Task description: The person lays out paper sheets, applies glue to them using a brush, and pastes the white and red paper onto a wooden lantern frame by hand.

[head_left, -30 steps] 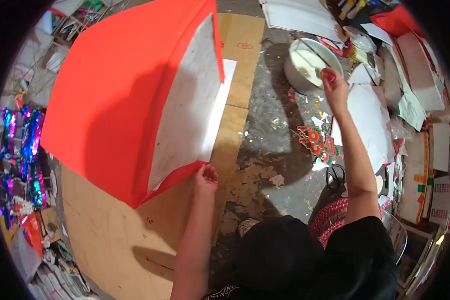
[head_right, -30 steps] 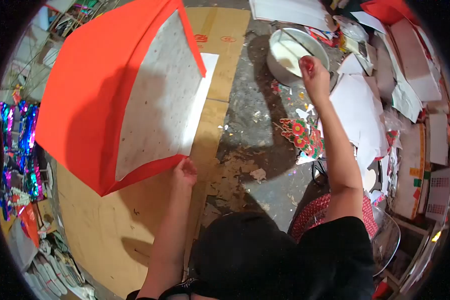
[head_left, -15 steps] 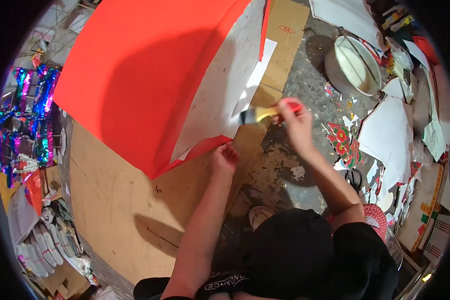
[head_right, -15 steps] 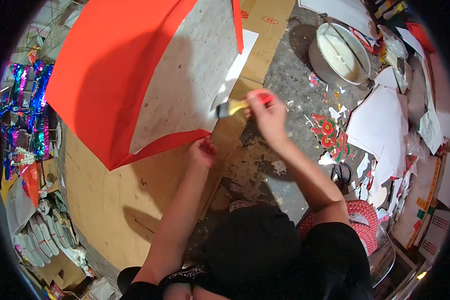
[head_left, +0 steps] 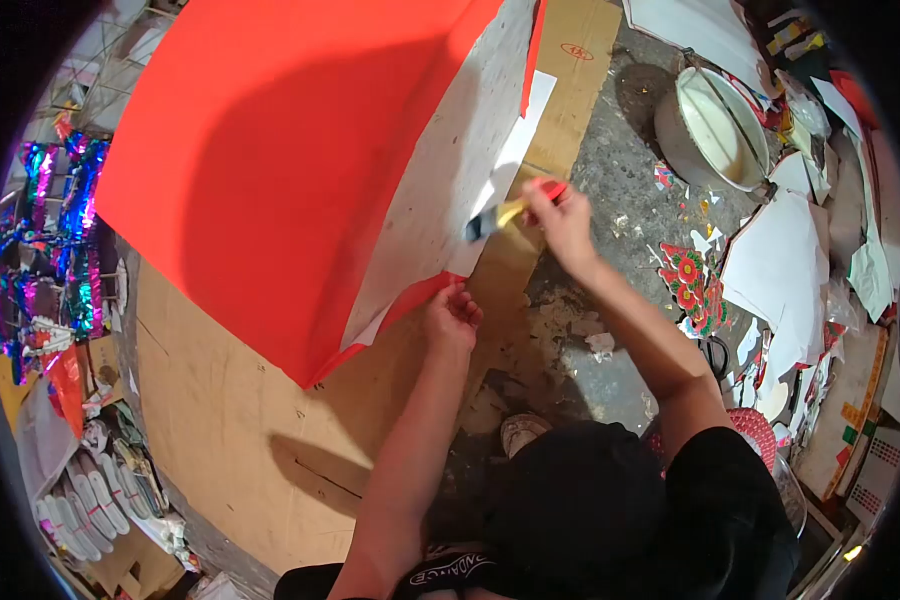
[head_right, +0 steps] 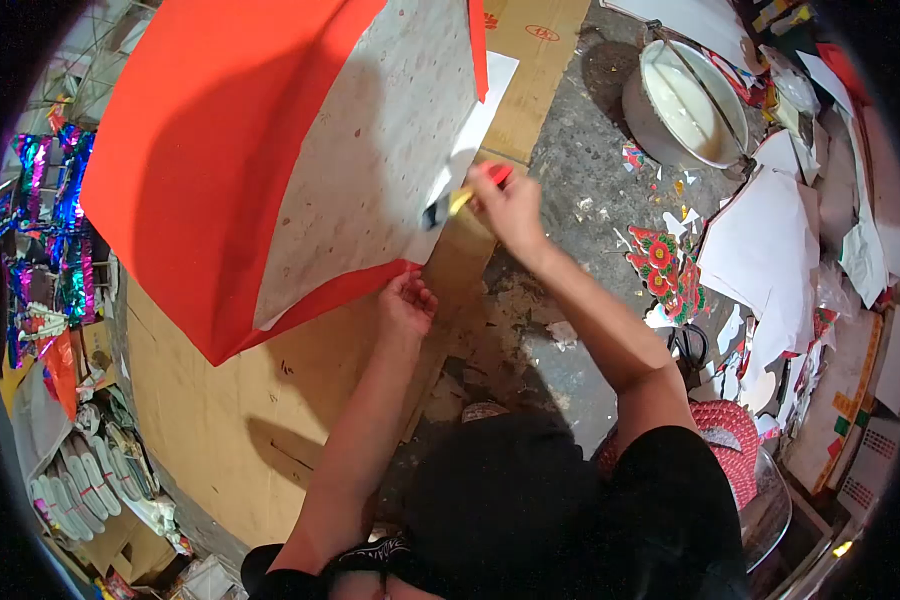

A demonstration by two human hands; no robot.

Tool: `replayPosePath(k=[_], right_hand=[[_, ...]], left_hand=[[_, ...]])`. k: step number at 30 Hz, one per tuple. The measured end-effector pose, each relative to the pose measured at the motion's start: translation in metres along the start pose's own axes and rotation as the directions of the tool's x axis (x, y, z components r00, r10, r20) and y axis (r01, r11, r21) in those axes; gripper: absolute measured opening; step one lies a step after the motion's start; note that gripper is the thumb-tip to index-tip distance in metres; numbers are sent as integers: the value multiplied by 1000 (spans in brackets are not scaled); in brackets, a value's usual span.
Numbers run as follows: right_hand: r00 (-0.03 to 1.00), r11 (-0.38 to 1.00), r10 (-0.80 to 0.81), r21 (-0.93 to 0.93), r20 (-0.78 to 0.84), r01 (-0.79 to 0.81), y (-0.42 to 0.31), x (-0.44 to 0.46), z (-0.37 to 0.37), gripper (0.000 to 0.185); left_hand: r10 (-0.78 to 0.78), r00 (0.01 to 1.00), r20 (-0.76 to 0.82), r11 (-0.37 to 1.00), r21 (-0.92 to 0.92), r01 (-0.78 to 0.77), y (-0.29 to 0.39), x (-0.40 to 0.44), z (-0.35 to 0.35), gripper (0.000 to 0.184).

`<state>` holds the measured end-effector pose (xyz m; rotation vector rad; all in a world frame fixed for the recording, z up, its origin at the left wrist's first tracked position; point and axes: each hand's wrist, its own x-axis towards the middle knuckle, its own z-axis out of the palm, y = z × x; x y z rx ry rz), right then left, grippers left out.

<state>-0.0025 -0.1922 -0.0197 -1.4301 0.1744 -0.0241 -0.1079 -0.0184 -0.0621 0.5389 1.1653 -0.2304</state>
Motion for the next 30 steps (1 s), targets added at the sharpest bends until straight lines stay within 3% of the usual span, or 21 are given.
replayPosePath(k=[1,5,8,11,14,15,17,19,20,23,24,27,28,29,30], right_hand=[[995,991,-89,-108,-53,83,3,20,-9,24],[947,955,-242,-225,-212,194,5,88,-31,17],[855,837,-438,-473,-277,275,2,123,-38,17],[815,867,-496,-230,-298,443,-14,120,-50,16],[582,523,-802,-627,-134,577,-82,75,-90,22],[506,361,-862,-740,-32,568,-96,65,-112,25],[554,41,-818,-944,157,328,-109,51,-163,29],[593,-30,-788,-973,165,230,-104,49,-204,30],[606,-140,-757,-967,244,214,-97,51,-225,33],[806,-119,-542,-971,239,208,-94,37,-240,41],[826,-167,-515,-972,231,168,-91,34,-240,60],[705,-372,-627,-923,331,103,-109,14,-210,73],[641,-323,-685,-933,345,158,-105,13,-203,85],[645,-180,-711,-959,280,218,-98,8,-190,81],[712,111,-683,-940,164,323,-86,2,-168,71]], left_hand=[[-3,1000,0,1000,-8,3,-1,1,0,8],[31,1000,-4,999,28,-31,-3,4,0,7],[26,1000,7,1000,13,-26,-3,5,-2,8],[20,1000,0,1000,-16,-20,-3,6,0,9],[43,999,-33,998,-53,-44,-3,-1,10,10],[42,999,-29,997,-58,-43,-2,5,8,10],[35,999,-30,998,-59,-37,-1,9,11,10],[27,999,-42,998,-54,-29,0,8,15,11],[3,998,-56,998,-64,-7,1,12,15,11],[-38,994,-99,997,-72,31,3,22,15,11],[-32,993,-110,998,-59,26,3,17,18,11],[-48,995,-86,999,-23,46,5,25,11,12],[-58,996,-66,998,-14,57,6,26,9,13],[-67,995,-70,997,-28,65,6,27,8,15],[-76,995,-70,996,-42,74,6,25,10,17]])
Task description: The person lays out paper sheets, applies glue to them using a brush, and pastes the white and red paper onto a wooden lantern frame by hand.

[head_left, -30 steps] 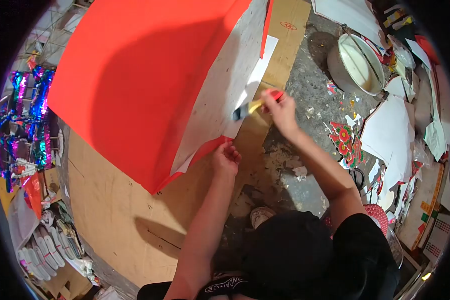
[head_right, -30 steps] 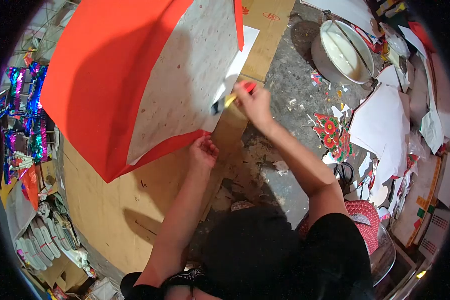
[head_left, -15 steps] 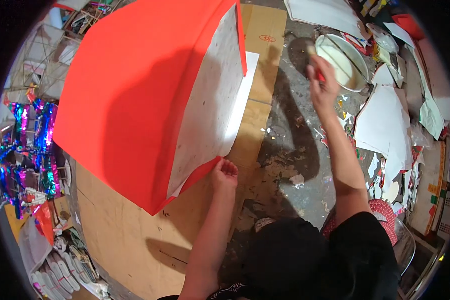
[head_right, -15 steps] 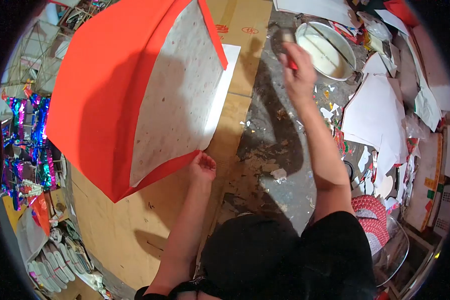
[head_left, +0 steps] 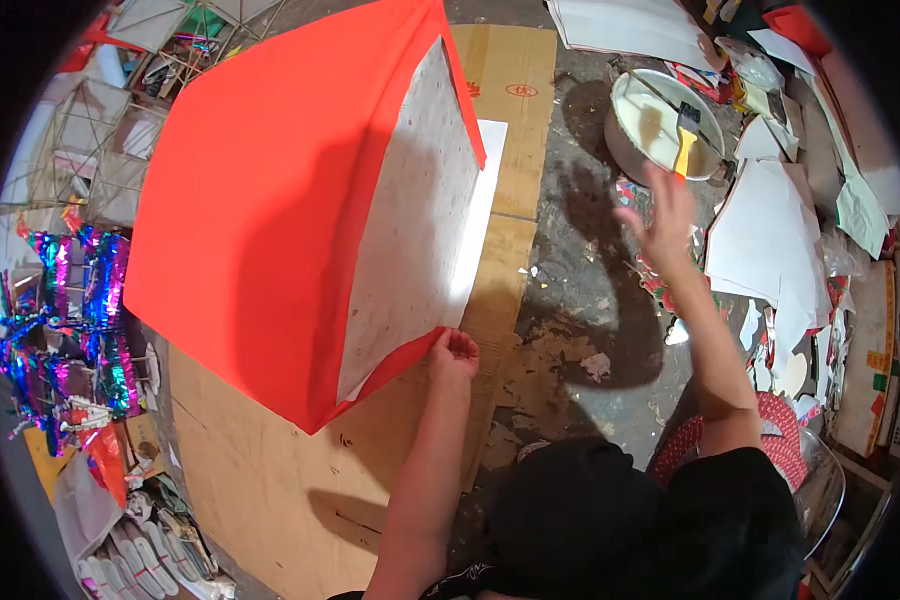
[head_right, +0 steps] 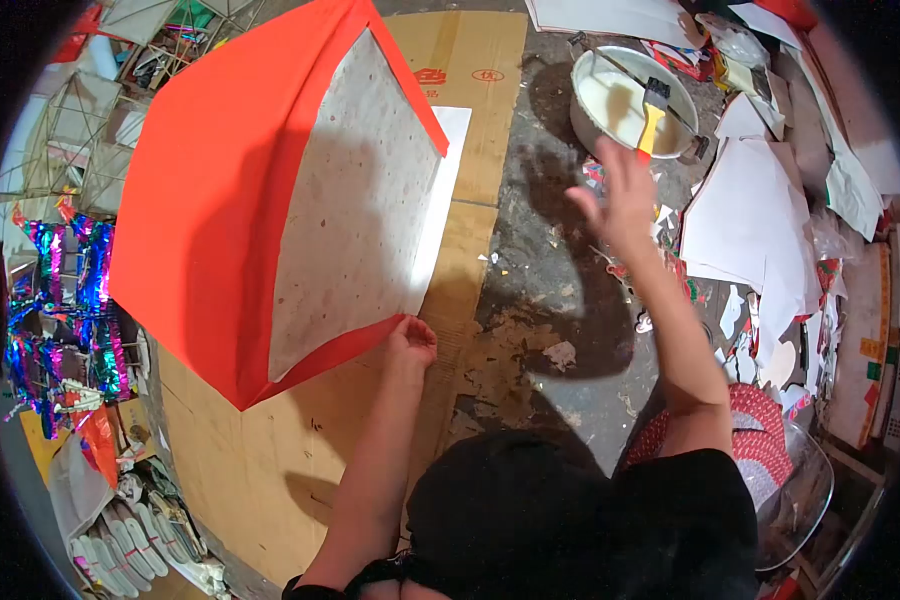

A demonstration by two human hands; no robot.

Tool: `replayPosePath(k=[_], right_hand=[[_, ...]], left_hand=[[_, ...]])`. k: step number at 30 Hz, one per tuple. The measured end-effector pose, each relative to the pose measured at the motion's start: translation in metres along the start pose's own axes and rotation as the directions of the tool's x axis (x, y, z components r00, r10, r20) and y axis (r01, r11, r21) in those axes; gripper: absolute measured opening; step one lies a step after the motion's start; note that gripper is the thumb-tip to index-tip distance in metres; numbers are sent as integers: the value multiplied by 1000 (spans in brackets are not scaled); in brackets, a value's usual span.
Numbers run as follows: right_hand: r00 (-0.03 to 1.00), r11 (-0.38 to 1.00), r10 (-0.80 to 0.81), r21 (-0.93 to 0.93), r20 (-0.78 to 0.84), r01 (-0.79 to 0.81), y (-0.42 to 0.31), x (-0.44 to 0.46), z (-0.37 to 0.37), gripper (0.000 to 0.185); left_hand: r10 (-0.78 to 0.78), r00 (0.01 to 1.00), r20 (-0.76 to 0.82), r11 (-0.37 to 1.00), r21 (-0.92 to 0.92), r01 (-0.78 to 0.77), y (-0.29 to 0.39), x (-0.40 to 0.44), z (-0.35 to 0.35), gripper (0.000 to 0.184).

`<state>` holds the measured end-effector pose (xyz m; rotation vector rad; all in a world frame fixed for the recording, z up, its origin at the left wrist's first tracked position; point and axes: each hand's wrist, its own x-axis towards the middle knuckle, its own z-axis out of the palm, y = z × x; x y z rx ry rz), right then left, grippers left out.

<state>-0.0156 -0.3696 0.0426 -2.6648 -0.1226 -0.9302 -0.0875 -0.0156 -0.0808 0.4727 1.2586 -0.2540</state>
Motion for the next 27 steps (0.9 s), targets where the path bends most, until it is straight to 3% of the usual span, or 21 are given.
replayPosePath(k=[1,2,3,5,6,9,12,15,18,20,22,24,27], right_hand=[[997,984,-51,168,-52,59,-21,-6,19,59],[980,889,179,414,81,-197,-50,-19,39,44],[872,674,370,553,321,-490,-80,-20,55,33],[717,373,387,613,579,-696,-96,-42,131,30],[536,185,421,509,732,-841,-113,-32,141,33],[271,-217,426,389,863,-895,-129,-13,187,40],[261,-377,489,472,832,-797,-140,8,199,42],[325,-345,506,533,799,-772,-140,15,220,48],[454,-159,478,582,752,-797,-137,13,234,56],[556,54,510,621,656,-782,-126,6,264,58],[555,117,505,585,661,-802,-129,14,249,58],[445,34,475,490,759,-871,-134,27,218,55],[722,485,443,535,532,-692,-130,-2,263,49]], left_hand=[[-8,1000,1,1000,-9,8,1,-1,2,19],[-17,1000,12,999,-35,18,3,3,1,20],[-25,999,22,998,-61,27,5,9,-1,22],[-25,998,49,995,-95,29,9,10,-2,23],[-19,998,65,994,-104,26,9,5,-2,23],[-24,996,90,990,-140,36,9,1,-3,22],[-18,993,119,985,-171,38,7,0,-1,22],[-53,984,169,962,-255,95,7,0,-2,22],[-53,956,287,940,-309,145,5,0,-9,20],[-26,938,346,941,-308,139,2,-3,-11,16],[2,933,360,951,-291,110,-6,-12,-12,13],[81,926,369,975,-221,3,-14,-26,-12,20],[131,917,377,988,-121,-92,-17,-36,-14,44]])
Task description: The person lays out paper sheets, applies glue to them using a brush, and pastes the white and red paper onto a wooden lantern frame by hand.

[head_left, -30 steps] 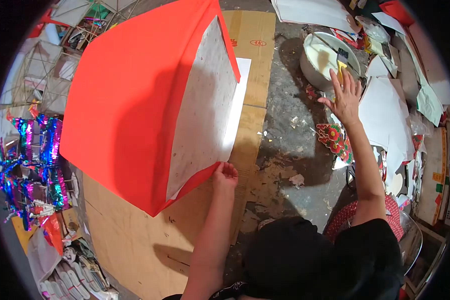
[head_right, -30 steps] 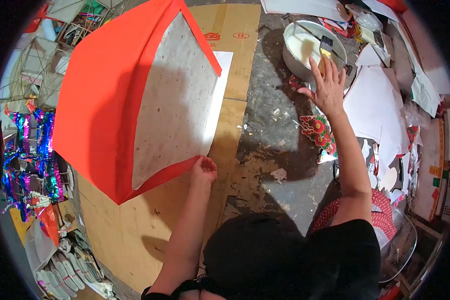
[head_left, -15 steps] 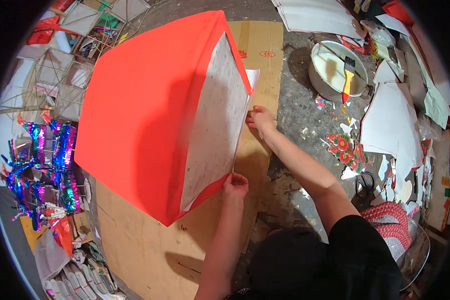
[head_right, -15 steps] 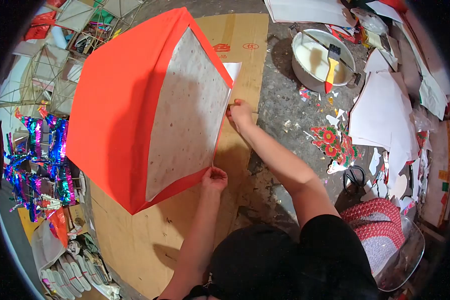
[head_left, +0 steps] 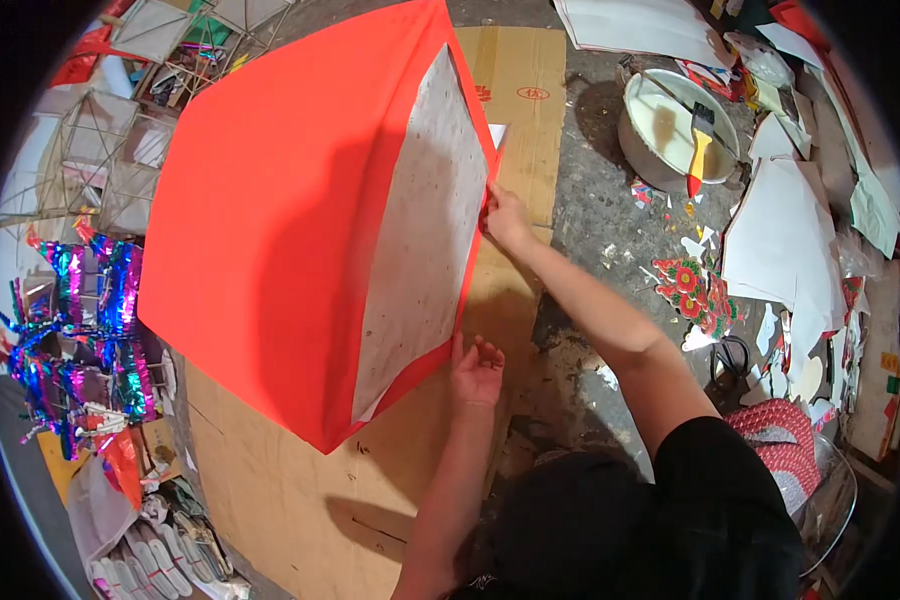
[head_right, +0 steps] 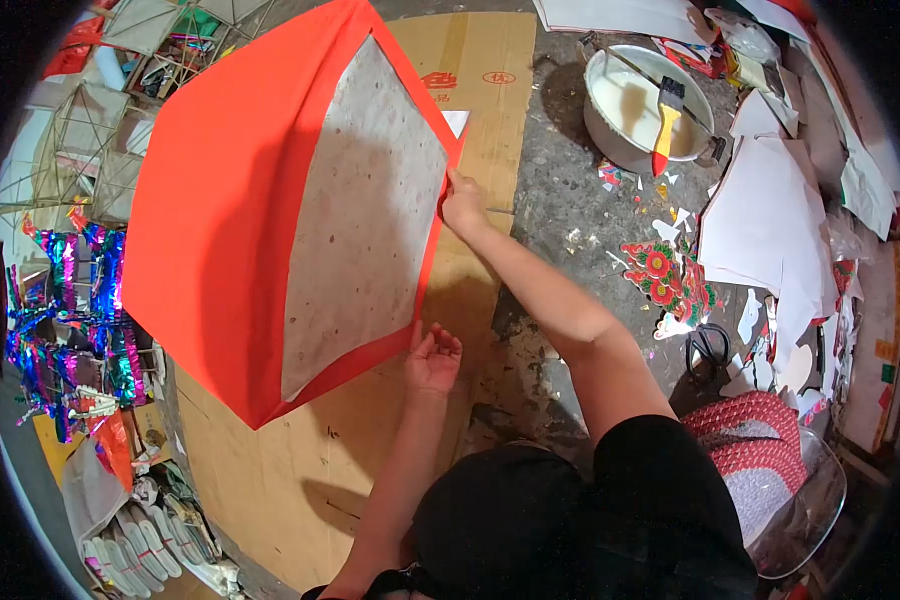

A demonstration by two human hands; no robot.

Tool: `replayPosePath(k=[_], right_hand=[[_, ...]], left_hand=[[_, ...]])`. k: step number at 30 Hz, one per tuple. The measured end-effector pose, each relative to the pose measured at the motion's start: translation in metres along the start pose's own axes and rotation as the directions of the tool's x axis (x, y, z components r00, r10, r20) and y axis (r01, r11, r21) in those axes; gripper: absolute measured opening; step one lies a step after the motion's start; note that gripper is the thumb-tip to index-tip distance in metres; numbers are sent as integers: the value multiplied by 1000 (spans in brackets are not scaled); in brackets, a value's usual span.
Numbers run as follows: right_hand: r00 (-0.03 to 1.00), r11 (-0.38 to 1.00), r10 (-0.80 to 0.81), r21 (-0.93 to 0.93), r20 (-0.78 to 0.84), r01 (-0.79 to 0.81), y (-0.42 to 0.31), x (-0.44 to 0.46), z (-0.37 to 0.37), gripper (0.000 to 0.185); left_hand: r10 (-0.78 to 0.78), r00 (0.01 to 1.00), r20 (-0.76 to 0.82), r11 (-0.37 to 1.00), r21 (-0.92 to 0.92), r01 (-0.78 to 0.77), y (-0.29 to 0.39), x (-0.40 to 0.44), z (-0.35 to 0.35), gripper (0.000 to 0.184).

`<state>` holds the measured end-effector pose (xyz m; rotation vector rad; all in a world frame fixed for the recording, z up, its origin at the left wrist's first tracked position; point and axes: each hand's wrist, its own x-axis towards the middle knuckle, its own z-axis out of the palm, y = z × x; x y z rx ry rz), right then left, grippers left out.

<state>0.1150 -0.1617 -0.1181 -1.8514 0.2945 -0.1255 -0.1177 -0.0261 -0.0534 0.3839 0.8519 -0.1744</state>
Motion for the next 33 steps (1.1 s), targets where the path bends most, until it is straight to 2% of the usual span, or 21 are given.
replayPosePath(k=[3,5,7,9,10,12,13,14,15,16,17,18,19,21,23,26,29,32,33], right_hand=[[921,934,-346,-162,-176,320,-9,-46,9,45],[953,944,-298,-168,-56,286,-20,-87,8,48],[970,970,-239,-45,-34,237,-17,-131,18,46],[959,961,-277,4,55,278,-25,-173,12,43],[957,969,-246,10,154,247,-28,-189,7,42],[921,982,-178,11,346,186,-31,-210,-10,42],[915,983,-172,5,364,183,-36,-206,-21,36],[934,952,-305,67,185,297,-21,-188,-19,33],[909,904,-417,106,-5,415,-6,-161,-17,30],[990,988,-130,84,46,126,-46,-133,-48,24],[998,996,30,-85,60,-24,-57,-95,-66,21],[982,995,-69,65,-176,81,-30,-56,-57,24],[965,993,-89,-95,-247,68,-30,-19,-65,28],[945,975,0,-211,-327,-73,-29,41,-67,34],[935,969,90,-187,-343,-162,-30,86,-61,37],[951,940,243,-195,-190,-279,-57,104,-63,31],[903,906,423,15,-75,-423,-58,114,-60,28],[874,843,484,292,-47,-451,-66,108,-64,20],[867,803,496,360,41,-476,-55,113,-65,19]], left_hand=[[43,999,25,985,167,-47,-2,-1,-7,61],[63,997,50,963,261,-74,-2,-3,-10,68],[67,995,78,944,319,-89,-1,-9,-8,72],[112,992,62,927,352,-127,-2,-22,9,73],[136,989,55,918,369,-147,-2,-25,14,73],[150,987,62,909,385,-163,0,-21,1,67],[158,985,65,904,391,-171,2,-22,-5,64],[104,993,50,881,458,-115,6,-27,-13,60],[51,998,30,852,520,-59,15,-37,-20,56],[-1,1000,6,816,578,-3,23,-46,-29,52],[23,1000,-12,806,592,-11,28,-54,-38,48],[46,999,-29,796,605,-19,33,-62,-48,44],[70,997,-45,787,617,-28,38,-68,-56,40],[162,985,-57,790,605,-95,50,-87,-68,35],[276,960,-39,779,594,-200,61,-103,-67,30],[468,883,34,710,580,-399,76,-131,-49,24],[627,777,61,624,558,-548,87,-146,-19,18],[716,696,54,575,519,-632,91,-153,-2,14],[728,682,70,559,516,-649,91,-154,2,13]])
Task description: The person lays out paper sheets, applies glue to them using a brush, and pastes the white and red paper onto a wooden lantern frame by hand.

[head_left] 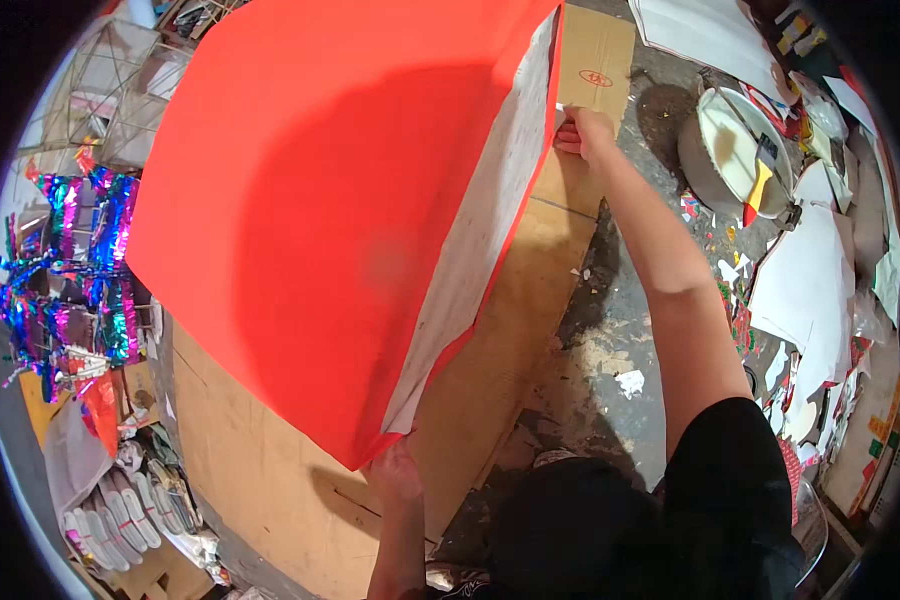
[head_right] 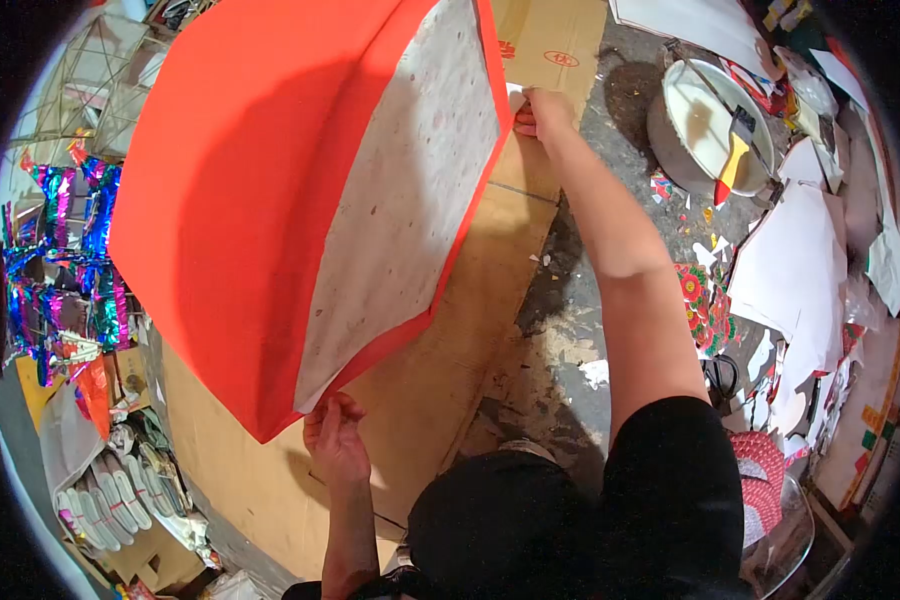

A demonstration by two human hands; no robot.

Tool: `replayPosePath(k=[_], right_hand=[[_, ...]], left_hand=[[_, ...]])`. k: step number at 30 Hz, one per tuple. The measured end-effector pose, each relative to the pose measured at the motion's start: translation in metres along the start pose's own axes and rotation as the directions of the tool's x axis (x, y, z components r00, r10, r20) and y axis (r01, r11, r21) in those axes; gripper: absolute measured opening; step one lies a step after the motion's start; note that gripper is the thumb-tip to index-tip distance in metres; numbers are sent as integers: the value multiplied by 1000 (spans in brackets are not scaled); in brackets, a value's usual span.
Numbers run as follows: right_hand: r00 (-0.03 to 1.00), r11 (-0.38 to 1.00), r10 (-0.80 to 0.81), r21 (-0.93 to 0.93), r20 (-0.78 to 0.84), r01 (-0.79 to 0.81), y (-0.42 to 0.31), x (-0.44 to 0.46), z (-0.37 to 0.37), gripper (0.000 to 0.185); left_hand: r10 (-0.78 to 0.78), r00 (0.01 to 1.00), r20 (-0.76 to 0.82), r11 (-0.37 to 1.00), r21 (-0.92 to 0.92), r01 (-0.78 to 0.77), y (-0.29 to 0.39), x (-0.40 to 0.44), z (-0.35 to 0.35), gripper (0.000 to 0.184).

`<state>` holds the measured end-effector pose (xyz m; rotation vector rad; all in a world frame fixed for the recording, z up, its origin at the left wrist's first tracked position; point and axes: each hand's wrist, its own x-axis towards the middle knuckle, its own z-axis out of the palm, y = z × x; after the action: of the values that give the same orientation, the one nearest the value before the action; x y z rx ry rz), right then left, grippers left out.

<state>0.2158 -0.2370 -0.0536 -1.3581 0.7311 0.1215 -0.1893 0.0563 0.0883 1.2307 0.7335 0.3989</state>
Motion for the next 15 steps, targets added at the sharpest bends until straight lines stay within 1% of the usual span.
replayPosePath(k=[2,4,5,6,7,8,9,10,13,14,15], right_hand=[[985,986,67,141,157,-90,16,29,-12,17],[996,999,15,46,83,-19,5,10,-9,18],[999,1000,-11,-2,48,12,-1,-4,-4,20],[998,989,-62,-135,-28,58,-6,-15,1,23],[987,941,-145,-318,-74,114,-1,-1,4,23],[967,857,-233,-492,-102,155,9,21,11,24],[939,740,-325,-648,-111,179,13,34,17,24],[905,698,-416,-671,-92,252,12,24,17,30],[957,844,-289,-472,4,256,10,17,10,25],[963,902,-251,-337,95,268,11,16,5,21],[956,945,-224,-197,188,260,13,13,-2,17]], left_hand=[[93,996,-2,993,75,-93,8,-5,8,12],[235,972,-3,946,230,-228,24,-15,18,13],[407,912,43,857,327,-398,34,-18,23,15],[562,821,105,727,410,-550,46,-19,28,17],[691,700,180,562,476,-676,58,-20,34,19],[751,603,269,464,435,-772,71,-21,41,22],[797,492,350,358,382,-852,83,-20,49,25],[828,367,423,244,317,-916,93,-18,57,28],[704,299,644,-100,507,-856,114,-10,69,32],[659,356,662,-33,499,-866,116,-12,70,36],[648,370,666,-23,502,-865,117,-13,69,35]])
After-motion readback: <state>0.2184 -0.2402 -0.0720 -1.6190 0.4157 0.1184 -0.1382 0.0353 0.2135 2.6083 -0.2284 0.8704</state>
